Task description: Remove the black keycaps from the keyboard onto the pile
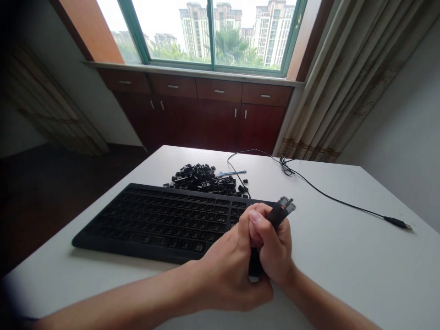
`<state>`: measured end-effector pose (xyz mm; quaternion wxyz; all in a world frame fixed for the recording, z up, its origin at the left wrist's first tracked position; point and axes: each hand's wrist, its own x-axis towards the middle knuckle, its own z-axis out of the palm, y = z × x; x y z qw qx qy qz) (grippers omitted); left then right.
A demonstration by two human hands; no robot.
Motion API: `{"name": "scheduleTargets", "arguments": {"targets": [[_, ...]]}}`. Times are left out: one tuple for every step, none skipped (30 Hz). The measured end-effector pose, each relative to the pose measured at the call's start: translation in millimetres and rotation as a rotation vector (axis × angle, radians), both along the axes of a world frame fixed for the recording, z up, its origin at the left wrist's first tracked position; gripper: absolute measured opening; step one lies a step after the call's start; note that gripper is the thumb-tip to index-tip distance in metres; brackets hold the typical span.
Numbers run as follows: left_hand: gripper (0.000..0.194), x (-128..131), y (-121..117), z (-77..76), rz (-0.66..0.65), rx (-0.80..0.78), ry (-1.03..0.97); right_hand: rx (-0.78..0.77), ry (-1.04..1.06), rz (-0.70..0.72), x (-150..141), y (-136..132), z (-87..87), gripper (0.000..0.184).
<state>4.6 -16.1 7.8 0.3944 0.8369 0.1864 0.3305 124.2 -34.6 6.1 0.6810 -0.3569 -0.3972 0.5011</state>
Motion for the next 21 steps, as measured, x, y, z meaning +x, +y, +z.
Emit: {"name": "scheduleTargets", "arguments": {"targets": [[0.094,2,-2,-2.6,0.008,0.006,0.0,0.006,0.002,-0.015,0,-1,-0.6,0.043],[0.094,3,-4,-5.5,0.024,0.024,0.01,0.008,0.007,-0.024,0,-2,-1.2,0.043],[0.095,4,-5,-8.7,0.049,0.048,0.029,0.008,0.013,-0.03,0,-4,-1.7,0.042],[0.097,4,-7,-12.2,0.076,0.077,0.055,0.011,0.019,-0.034,0,-5,-2.0,0.042],[0.103,4,-8,-15.8,0.101,0.113,0.078,0.016,0.029,-0.035,0,-6,-1.7,0.042],[0.107,4,-9,-19.4,0.118,0.149,0.089,0.028,0.044,-0.034,0,-6,-1.0,0.042],[0.109,5,-9,-22.8,0.116,0.183,0.089,0.046,0.054,-0.02,1,-6,0.1,0.041],[0.111,5,-9,-25.7,0.108,0.211,0.077,0.067,0.059,-0.003,1,-6,1.5,0.04],[0.111,6,-9,-28.1,0.098,0.229,0.061,0.084,0.058,0.011,1,-5,2.9,0.04],[0.11,6,-9,-29.8,0.092,0.24,0.047,0.096,0.053,0.02,1,-4,4.1,0.04],[0.108,6,-8,-30.9,0.091,0.245,0.037,0.101,0.044,0.022,1,-3,4.8,0.04],[0.106,7,-7,-31.4,0.092,0.244,0.035,0.101,0.036,0.015,1,-2,5.1,0.04],[0.104,7,-6,-31.5,0.093,0.244,0.041,0.097,0.036,0.001,1,-1,4.9,0.04],[0.102,6,-5,-31.3,0.092,0.248,0.05,0.089,0.037,-0.012,2,-1,4.2,0.04],[0.101,6,-4,-31.0,0.089,0.257,0.058,0.082,0.037,-0.016,3,-1,3.3,0.04],[0.1,5,-3,-30.4,0.088,0.271,0.065,0.075,0.039,-0.02,4,-1,2.3,0.04],[0.099,5,-3,-29.7,0.088,0.29,0.073,0.065,0.045,-0.023,5,-1,1.6,0.039],[0.096,4,-2,-28.7,0.093,0.312,0.084,0.06,0.058,-0.025,7,-1,1.4,0.039],[0.093,3,-2,-27.4,0.097,0.336,0.099,0.055,0.076,-0.03,9,-1,1.6,0.039],[0.088,3,-2,-25.7,0.1,0.358,0.119,0.053,0.096,-0.042,11,0,2.5,0.039],[0.084,2,-2,-23.7,0.096,0.373,0.144,0.051,0.111,-0.061,13,1,4.0,0.038]]}}
